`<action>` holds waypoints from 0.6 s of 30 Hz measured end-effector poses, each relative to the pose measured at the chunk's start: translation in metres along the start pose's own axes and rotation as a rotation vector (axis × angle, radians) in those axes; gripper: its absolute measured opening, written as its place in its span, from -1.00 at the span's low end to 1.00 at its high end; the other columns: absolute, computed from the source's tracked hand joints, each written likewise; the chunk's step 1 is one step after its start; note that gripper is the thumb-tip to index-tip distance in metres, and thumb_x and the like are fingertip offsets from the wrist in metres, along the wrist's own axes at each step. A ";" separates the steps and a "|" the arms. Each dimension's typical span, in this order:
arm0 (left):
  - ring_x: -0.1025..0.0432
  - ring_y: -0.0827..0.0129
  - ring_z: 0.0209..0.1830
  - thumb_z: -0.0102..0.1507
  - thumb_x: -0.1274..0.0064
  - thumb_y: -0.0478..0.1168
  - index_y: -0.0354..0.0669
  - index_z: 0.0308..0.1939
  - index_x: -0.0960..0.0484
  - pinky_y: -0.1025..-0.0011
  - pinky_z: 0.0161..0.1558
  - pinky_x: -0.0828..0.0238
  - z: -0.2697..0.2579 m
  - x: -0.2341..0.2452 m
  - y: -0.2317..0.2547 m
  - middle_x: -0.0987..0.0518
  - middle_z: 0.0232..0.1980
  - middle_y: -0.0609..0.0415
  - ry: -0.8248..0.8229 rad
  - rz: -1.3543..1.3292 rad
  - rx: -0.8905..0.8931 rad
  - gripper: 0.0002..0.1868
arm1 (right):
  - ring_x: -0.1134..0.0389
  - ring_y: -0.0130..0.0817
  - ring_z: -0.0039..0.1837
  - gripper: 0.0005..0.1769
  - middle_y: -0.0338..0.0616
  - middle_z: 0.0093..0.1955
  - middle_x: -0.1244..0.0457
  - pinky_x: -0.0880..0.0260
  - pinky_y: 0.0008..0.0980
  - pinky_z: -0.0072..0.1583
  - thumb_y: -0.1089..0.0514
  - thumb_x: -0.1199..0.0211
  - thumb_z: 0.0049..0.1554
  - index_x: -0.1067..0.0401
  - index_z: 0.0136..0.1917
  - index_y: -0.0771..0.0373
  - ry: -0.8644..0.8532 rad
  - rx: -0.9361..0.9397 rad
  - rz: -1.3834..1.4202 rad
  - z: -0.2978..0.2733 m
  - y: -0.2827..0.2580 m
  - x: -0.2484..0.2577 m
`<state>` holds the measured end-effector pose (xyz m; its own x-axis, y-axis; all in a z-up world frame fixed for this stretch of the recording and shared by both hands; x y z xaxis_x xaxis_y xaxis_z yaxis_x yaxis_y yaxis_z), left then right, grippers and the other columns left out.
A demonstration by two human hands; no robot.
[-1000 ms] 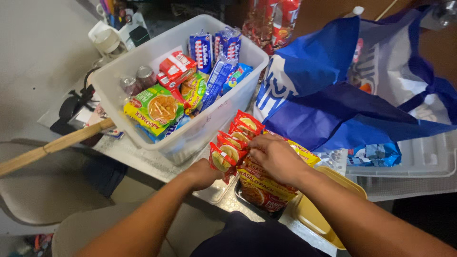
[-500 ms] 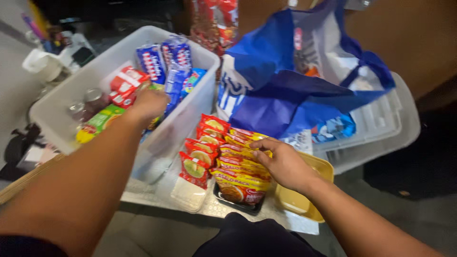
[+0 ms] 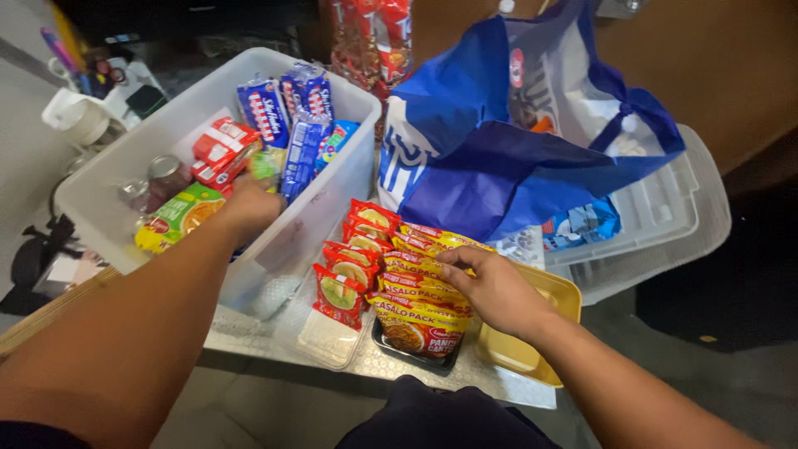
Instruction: The person organizes various snack packets, including instant noodles and chips, from a large plastic bin into smaller clear and yellow containers. They handle the items one by one, arranging them neatly in rows within the smaller containers.
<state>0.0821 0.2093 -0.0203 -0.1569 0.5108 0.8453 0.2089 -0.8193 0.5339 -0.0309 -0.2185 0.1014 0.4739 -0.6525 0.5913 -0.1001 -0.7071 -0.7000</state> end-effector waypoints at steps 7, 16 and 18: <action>-0.24 -0.17 0.40 0.15 -0.09 -0.09 -0.18 0.08 -0.72 0.02 0.33 -0.17 0.020 0.031 -0.015 -0.38 0.35 -0.38 0.027 0.451 0.017 -0.55 | -0.48 -0.32 0.14 -0.60 -0.04 0.10 -0.44 -0.41 -0.33 0.18 0.03 -0.17 0.20 -0.49 0.25 0.19 0.003 0.276 -0.036 0.012 -0.017 -0.009; -0.47 -0.11 0.11 0.33 -0.17 -0.13 -0.24 0.06 -0.67 0.08 0.17 -0.39 0.009 0.059 0.005 -0.59 0.07 -0.27 0.399 0.156 -0.194 -0.70 | -0.45 -0.33 0.14 -0.61 -0.08 0.11 -0.42 -0.40 -0.31 0.18 0.06 -0.16 0.20 -0.49 0.24 0.23 0.057 0.285 -0.029 -0.001 -0.012 0.002; -0.48 -0.05 0.06 0.41 -0.16 -0.15 -0.24 0.05 -0.64 0.13 0.12 -0.40 -0.018 0.081 0.040 -0.58 0.05 -0.23 0.566 -0.047 -0.228 -0.76 | -0.43 -0.09 0.04 -0.59 -0.02 0.08 -0.43 -0.43 -0.16 0.11 0.05 -0.15 0.27 -0.47 0.35 0.16 -0.006 0.032 0.006 -0.003 -0.008 -0.001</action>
<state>0.0607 0.2131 0.0691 -0.6624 0.3819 0.6445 -0.0132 -0.8661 0.4996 -0.0329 -0.2129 0.1079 0.4789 -0.6547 0.5848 -0.0753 -0.6944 -0.7157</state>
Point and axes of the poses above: each hand's wrist, its own z-axis towards the middle knuckle, its own x-axis out of the back of the hand, y = z × x, the point moved 4 cm from there along z, towards the middle knuckle
